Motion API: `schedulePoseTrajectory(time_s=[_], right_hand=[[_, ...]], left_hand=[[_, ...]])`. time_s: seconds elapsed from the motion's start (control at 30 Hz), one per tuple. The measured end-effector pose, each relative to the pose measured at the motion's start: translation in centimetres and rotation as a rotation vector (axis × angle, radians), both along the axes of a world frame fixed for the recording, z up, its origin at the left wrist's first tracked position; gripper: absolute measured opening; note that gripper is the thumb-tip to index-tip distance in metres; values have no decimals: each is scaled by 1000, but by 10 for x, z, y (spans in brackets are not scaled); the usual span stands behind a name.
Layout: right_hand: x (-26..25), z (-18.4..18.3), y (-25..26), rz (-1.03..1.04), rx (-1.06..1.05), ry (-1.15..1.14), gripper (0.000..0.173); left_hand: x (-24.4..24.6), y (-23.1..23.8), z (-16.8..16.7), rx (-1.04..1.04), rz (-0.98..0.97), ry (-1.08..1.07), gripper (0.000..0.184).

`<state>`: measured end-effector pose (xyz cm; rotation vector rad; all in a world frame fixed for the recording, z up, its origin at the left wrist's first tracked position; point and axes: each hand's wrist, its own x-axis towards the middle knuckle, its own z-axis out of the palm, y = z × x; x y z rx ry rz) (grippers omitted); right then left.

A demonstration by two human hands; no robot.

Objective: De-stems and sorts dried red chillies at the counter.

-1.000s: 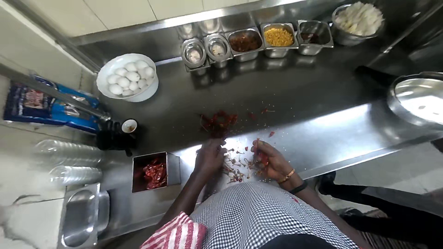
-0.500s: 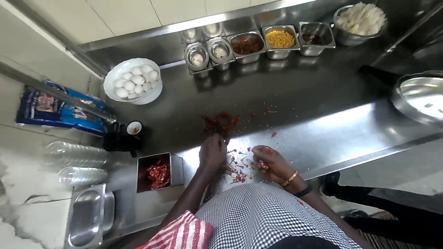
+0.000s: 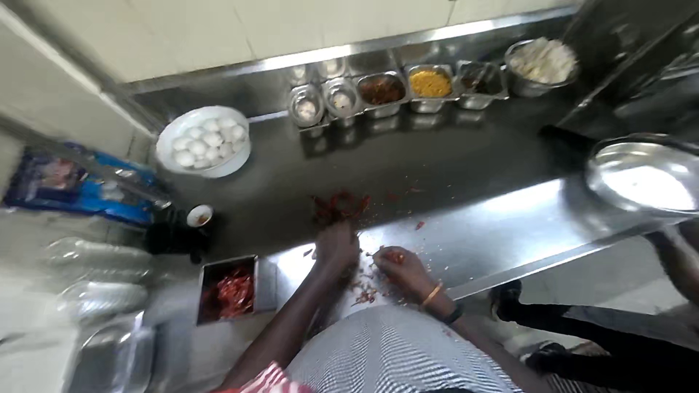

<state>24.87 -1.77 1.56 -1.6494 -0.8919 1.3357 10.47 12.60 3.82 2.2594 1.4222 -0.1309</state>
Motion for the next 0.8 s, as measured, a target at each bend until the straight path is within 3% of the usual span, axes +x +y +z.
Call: schedulePoseTrajectory(time_s=[0.13, 0.23, 0.3, 0.43, 0.53, 0.67, 0.8], right_hand=[[7, 13, 7, 42, 118, -381, 31], [11, 31, 8, 242, 115, -628, 30], [11, 34, 9, 379, 96, -742, 27], [13, 50, 11, 564, 58, -964, 19], [9, 54, 11, 631, 131, -1018, 18], [12, 55, 8, 597, 209, -913, 20], [4, 36, 5, 343, 355, -814, 16]], left_hand=[[-8, -20, -2, -282, 54, -572, 24], [-12, -43, -14, -460, 105, -797, 22], [-17, -52, -21, -369, -7, -758, 22], [-27, -50, -16, 75, -468, -436, 36], [-30, -44, -6, 25, -569, -320, 38], [-41, -30, -18, -248, -468, -584, 37], [-40, -54, -11, -525, 43, -838, 27]])
